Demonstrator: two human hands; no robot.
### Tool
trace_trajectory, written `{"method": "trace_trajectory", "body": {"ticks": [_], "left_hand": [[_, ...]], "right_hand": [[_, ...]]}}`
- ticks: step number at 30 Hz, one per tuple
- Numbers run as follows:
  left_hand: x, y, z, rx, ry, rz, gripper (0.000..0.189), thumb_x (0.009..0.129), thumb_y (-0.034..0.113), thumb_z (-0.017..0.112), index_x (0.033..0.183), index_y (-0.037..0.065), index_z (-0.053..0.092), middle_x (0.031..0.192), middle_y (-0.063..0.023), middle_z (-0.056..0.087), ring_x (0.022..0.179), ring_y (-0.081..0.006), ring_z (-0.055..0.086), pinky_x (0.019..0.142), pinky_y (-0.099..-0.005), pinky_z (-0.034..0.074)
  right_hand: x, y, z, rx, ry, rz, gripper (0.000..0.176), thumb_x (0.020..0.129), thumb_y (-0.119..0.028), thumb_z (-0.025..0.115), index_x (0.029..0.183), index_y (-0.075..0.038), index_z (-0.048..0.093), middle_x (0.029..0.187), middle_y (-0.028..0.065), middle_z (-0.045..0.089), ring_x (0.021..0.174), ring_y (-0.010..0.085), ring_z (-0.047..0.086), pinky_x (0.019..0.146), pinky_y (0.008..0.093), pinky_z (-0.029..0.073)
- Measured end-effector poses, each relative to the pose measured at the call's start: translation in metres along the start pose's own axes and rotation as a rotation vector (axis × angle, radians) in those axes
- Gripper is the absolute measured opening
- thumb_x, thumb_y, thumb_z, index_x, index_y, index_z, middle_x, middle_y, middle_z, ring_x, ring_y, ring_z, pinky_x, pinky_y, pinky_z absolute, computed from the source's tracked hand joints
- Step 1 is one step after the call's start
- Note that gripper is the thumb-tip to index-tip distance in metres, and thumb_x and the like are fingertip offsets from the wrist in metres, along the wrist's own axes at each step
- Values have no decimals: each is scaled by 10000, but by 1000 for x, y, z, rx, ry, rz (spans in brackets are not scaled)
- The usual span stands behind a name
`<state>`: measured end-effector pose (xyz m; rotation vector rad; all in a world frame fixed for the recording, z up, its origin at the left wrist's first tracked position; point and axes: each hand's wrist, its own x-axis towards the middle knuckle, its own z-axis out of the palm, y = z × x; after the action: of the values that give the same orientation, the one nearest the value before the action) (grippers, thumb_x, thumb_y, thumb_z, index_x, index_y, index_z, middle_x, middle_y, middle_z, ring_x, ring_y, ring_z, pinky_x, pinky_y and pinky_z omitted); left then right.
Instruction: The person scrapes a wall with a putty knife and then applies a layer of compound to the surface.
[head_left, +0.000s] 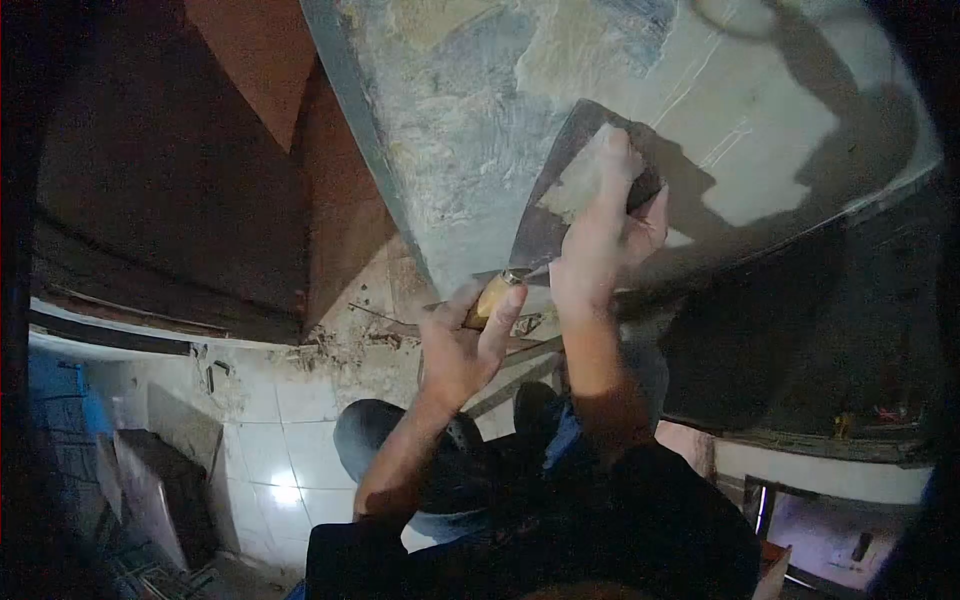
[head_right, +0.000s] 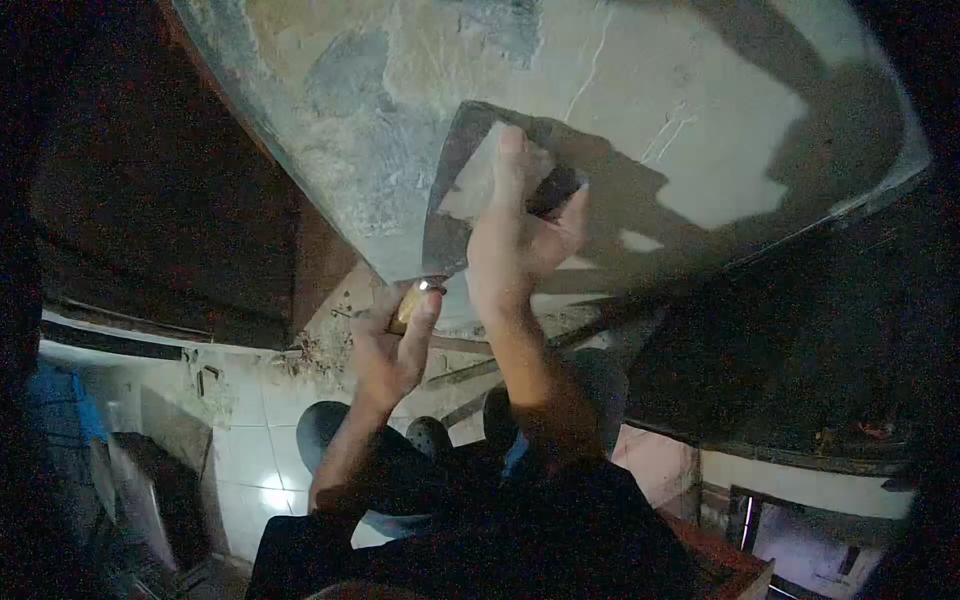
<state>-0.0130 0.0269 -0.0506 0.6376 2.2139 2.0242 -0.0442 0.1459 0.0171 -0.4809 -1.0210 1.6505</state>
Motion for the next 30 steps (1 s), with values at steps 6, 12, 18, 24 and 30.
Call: {"method": "trace_trajectory", "body": {"ticks": [6,12,18,24,30], "left_hand": [[3,3,1,-29,-11,-6,229,834,201,617,788,-21,586,579,-55,536,531,-77,496,481,-257,411],[5,-7,10,-63,-11,22,187,849,178,603,814,-6,596,611,-6,536,569,-58,475,495,-229,398],[2,24,3,36,-88,-88,202,851,170,598,839,-32,589,640,-12,547,580,-46,455,491,-214,378],[3,17,3,-121,-51,-6,242,861,220,586,873,-21,590,620,10,512,573,-47,452,496,-216,379],[-1,25,0,-10,-95,-29,249,859,207,579,933,-29,601,623,-24,543,571,-43,449,502,-216,393]], "right_hand": [[1,2,-1,43,5,-48,238,773,-160,682,927,-7,586,946,68,603,838,124,547,732,274,428],[10,6,-4,106,-55,-59,241,787,-175,671,939,-11,582,949,58,598,853,120,541,746,273,423],[4,-4,-5,69,-86,-79,243,795,-186,662,937,-7,579,943,46,594,851,116,538,745,272,420],[3,5,-10,-32,-83,-137,307,792,-209,665,980,11,562,973,76,582,863,151,538,780,293,422],[-2,-17,0,-21,7,-44,333,771,-205,685,987,13,556,1001,94,580,884,158,543,773,304,435]]}}
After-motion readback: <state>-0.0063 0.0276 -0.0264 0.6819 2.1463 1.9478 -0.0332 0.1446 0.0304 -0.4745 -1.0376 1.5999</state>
